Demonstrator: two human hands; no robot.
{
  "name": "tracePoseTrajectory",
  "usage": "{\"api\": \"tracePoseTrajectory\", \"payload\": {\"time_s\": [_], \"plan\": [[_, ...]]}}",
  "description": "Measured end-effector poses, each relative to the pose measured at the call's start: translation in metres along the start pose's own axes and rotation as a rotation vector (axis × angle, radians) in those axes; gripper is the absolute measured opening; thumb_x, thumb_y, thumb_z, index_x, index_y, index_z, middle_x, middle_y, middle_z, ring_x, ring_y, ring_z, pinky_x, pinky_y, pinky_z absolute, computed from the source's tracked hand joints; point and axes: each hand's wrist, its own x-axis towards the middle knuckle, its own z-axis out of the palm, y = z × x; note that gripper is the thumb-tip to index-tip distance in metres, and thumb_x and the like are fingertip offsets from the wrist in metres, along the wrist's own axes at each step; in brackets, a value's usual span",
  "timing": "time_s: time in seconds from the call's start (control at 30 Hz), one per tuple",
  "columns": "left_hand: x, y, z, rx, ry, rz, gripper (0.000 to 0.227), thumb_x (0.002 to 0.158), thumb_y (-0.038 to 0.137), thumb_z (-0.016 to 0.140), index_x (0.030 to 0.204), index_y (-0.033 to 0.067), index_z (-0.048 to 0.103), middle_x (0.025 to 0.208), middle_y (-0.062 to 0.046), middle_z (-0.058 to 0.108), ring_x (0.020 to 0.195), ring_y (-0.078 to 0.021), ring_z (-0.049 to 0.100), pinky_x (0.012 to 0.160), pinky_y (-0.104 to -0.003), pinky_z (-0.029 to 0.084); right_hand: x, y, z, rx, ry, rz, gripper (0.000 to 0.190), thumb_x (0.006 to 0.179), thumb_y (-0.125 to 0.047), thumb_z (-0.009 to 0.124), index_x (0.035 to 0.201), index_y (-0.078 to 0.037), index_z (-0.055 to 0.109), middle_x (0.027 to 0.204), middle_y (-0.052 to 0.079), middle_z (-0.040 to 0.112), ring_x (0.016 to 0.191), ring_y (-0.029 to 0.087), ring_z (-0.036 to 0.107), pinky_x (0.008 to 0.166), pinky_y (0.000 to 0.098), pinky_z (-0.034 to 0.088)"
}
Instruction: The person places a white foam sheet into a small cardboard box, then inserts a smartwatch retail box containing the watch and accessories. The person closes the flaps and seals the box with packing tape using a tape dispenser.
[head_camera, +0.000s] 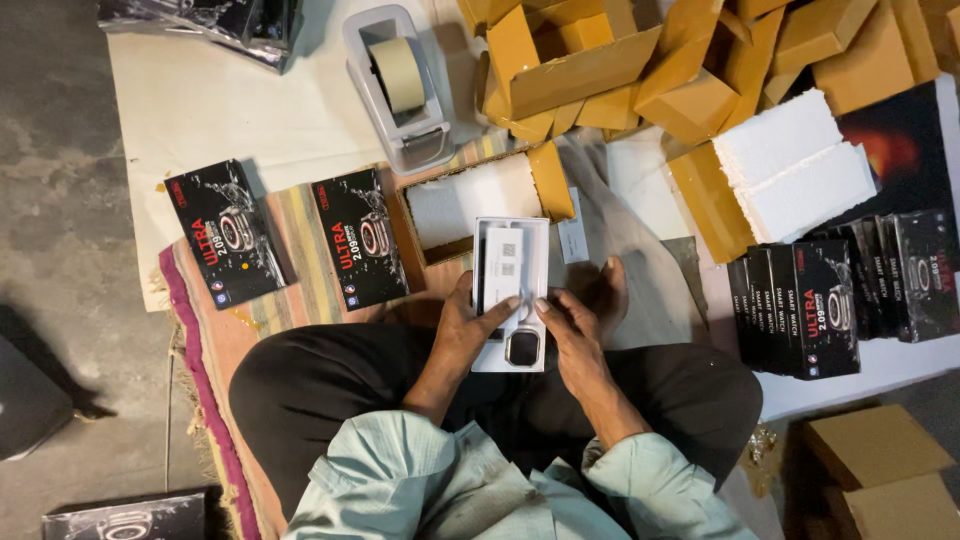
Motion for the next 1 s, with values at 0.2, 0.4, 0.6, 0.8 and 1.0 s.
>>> {"api": "tracePoseTrajectory", "payload": {"time_s": [0.2,0.4,0.6,0.8,1.0], "plan": [[0.002,-0.008,-0.003,-0.023,0.001,-0.036,0.042,0.095,0.017,0.071,0.129,-0.0039,0.057,0.112,-0.013,0.071,0.103,-0.0174,0.066,0.093,-0.031,0.053,0.008,0.01,-0.003,-0.026,0.003,-0.062,0.023,0.097,-0.018,0.069,0.112,0.0,0.071,0.096,0.003,0.07,0.09,0.01,0.062,0.083,0.0245,0.049],[0.003,-0.016,-0.005,-0.023,0.004,-0.004,0.041,0.095,0.017,0.07,0.127,-0.0034,0.056,0.113,-0.013,0.07,0.106,-0.0169,0.066,0.097,-0.03,0.051,0.012,0.019,-0.009,0.065,-0.012,-0.097,0.021,0.098,-0.015,0.071,0.111,0.0,0.071,0.095,0.002,0.069,0.089,0.009,0.061,0.084,0.0235,0.048],[0.001,-0.006,-0.004,0.066,0.042,0.005,0.048,0.086,0.017,0.079,0.123,-0.0038,0.056,0.109,-0.015,0.071,0.098,-0.0181,0.068,0.088,-0.031,0.056,0.014,0.016,-0.007,0.032,-0.035,-0.102,0.02,0.096,-0.015,0.07,0.11,0.0,0.07,0.095,0.0,0.07,0.09,0.007,0.061,0.084,0.0223,0.049],[-0.004,-0.005,0.001,0.108,0.086,-0.014,0.051,0.087,0.024,0.08,0.122,-0.0061,0.058,0.105,-0.015,0.074,0.094,-0.0178,0.069,0.085,-0.03,0.056,0.013,0.009,-0.006,-0.085,-0.031,-0.126,0.019,0.098,-0.015,0.071,0.108,0.001,0.07,0.092,0.001,0.068,0.085,0.008,0.057,0.08,0.0239,0.047],[-0.015,-0.008,0.002,0.323,0.134,-0.029,0.051,0.092,0.032,0.074,0.125,-0.003,0.057,0.103,-0.014,0.072,0.092,-0.0174,0.067,0.082,-0.031,0.056,0.012,0.01,-0.007,0.013,-0.059,-0.094,0.019,0.096,-0.017,0.069,0.106,-0.001,0.069,0.093,-0.001,0.069,0.087,0.006,0.061,0.082,0.0227,0.05]]}}
